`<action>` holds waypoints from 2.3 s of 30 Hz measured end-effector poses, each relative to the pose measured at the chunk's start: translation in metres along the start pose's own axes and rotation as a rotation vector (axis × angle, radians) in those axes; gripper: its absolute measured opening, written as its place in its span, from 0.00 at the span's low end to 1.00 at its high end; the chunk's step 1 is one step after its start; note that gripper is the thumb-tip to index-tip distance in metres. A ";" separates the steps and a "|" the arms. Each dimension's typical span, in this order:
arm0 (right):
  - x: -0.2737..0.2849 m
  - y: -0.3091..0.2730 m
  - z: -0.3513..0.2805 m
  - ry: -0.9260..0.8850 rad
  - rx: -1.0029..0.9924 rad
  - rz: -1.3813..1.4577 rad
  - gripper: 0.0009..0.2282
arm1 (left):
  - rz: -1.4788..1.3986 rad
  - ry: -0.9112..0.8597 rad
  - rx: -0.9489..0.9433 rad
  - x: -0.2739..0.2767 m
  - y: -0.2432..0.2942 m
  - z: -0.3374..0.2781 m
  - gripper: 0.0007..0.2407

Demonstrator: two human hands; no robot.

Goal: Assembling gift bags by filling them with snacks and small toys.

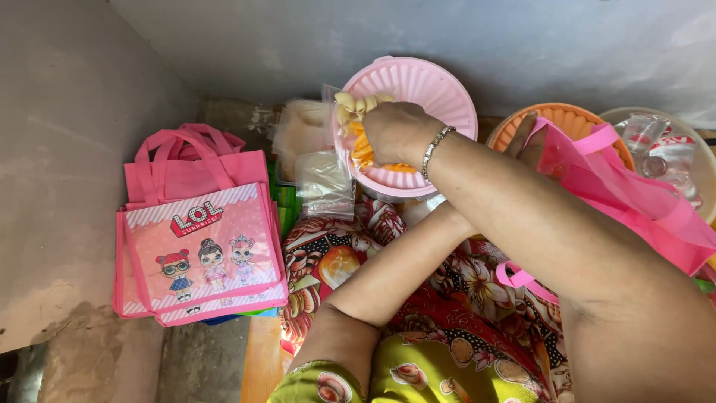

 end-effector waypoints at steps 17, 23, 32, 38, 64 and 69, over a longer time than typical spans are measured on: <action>0.012 -0.009 -0.007 0.126 0.005 0.051 0.26 | -0.089 -0.052 0.003 -0.019 0.006 0.001 0.22; 0.082 -0.013 -0.099 0.373 0.222 0.484 0.17 | -0.117 -0.099 -0.024 -0.040 0.023 0.006 0.19; 0.034 0.098 -0.297 0.688 0.097 1.138 0.15 | -0.279 0.044 -0.236 -0.036 0.052 0.012 0.27; -0.057 0.154 -0.310 0.698 -0.164 1.324 0.12 | -0.002 -0.178 -0.038 -0.042 0.058 0.021 0.37; -0.127 0.287 -0.213 0.857 -0.453 1.122 0.17 | -0.108 -0.249 0.112 -0.035 0.073 0.032 0.38; -0.135 0.295 -0.232 0.629 -0.730 0.784 0.23 | -0.131 -0.231 0.121 -0.030 0.075 0.031 0.39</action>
Point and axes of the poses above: each hand's wrist, its own z-axis towards the middle knuckle, its own x-axis out of the back of the hand, y = z × x, the point moved 8 cm from there along z, towards the middle knuckle, and after that the axes turned 8 degrees about -y, right-handed, at the moved point
